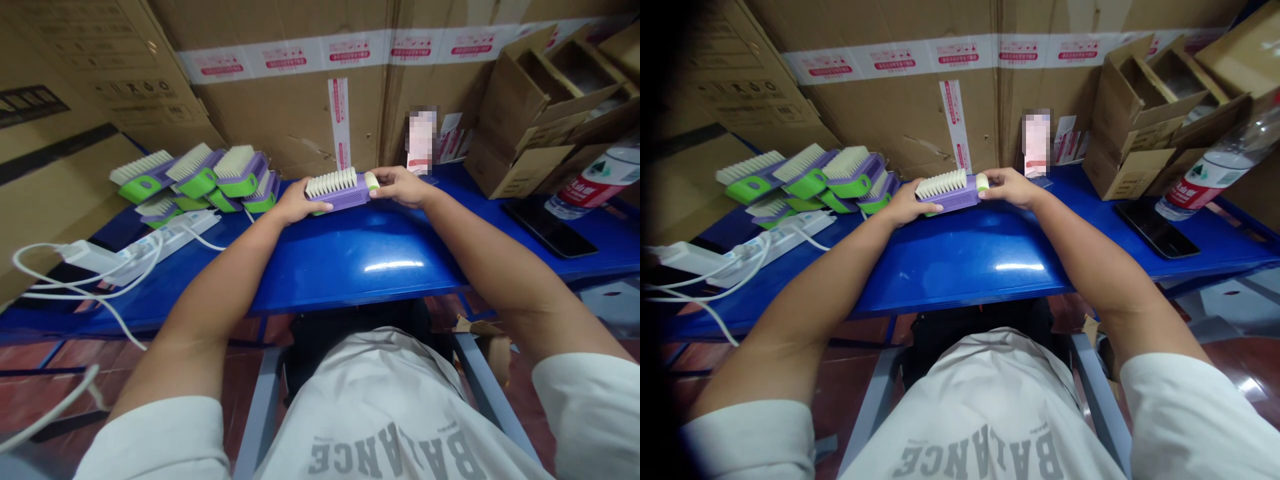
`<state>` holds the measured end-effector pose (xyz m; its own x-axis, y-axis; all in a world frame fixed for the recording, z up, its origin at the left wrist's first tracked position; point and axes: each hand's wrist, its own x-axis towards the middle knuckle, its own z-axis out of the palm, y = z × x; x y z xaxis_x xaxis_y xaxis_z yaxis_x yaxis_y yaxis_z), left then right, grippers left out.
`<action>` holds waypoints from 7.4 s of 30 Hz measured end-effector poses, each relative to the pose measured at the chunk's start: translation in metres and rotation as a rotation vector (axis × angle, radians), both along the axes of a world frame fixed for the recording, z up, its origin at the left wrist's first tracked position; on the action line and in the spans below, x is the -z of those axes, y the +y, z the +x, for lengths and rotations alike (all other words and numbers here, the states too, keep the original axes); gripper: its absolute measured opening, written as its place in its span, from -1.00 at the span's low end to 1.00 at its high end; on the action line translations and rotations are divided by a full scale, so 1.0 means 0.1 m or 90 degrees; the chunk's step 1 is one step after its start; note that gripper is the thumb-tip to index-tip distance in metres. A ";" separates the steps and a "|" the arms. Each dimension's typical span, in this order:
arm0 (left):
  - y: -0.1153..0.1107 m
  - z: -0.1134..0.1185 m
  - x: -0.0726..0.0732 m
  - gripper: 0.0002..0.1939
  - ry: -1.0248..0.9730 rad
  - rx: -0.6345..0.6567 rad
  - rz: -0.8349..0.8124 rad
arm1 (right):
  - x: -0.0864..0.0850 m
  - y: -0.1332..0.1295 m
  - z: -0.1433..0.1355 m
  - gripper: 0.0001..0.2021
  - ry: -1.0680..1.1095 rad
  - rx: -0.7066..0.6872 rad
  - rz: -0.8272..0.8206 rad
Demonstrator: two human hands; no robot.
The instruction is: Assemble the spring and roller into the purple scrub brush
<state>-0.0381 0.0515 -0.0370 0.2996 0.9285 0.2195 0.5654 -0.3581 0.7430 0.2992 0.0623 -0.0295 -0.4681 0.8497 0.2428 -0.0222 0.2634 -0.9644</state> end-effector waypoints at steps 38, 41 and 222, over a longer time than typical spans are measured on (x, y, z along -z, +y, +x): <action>-0.01 0.03 0.00 -0.03 0.002 0.050 -0.029 | 0.02 0.01 0.02 -0.23 0.030 0.028 -0.035; -0.01 0.03 0.00 -0.03 0.012 0.048 -0.029 | 0.02 0.01 0.03 -0.25 0.024 0.032 -0.032; -0.18 0.40 0.16 -0.40 0.329 0.141 0.655 | -0.02 -0.30 -0.41 -0.37 -0.376 -0.104 0.238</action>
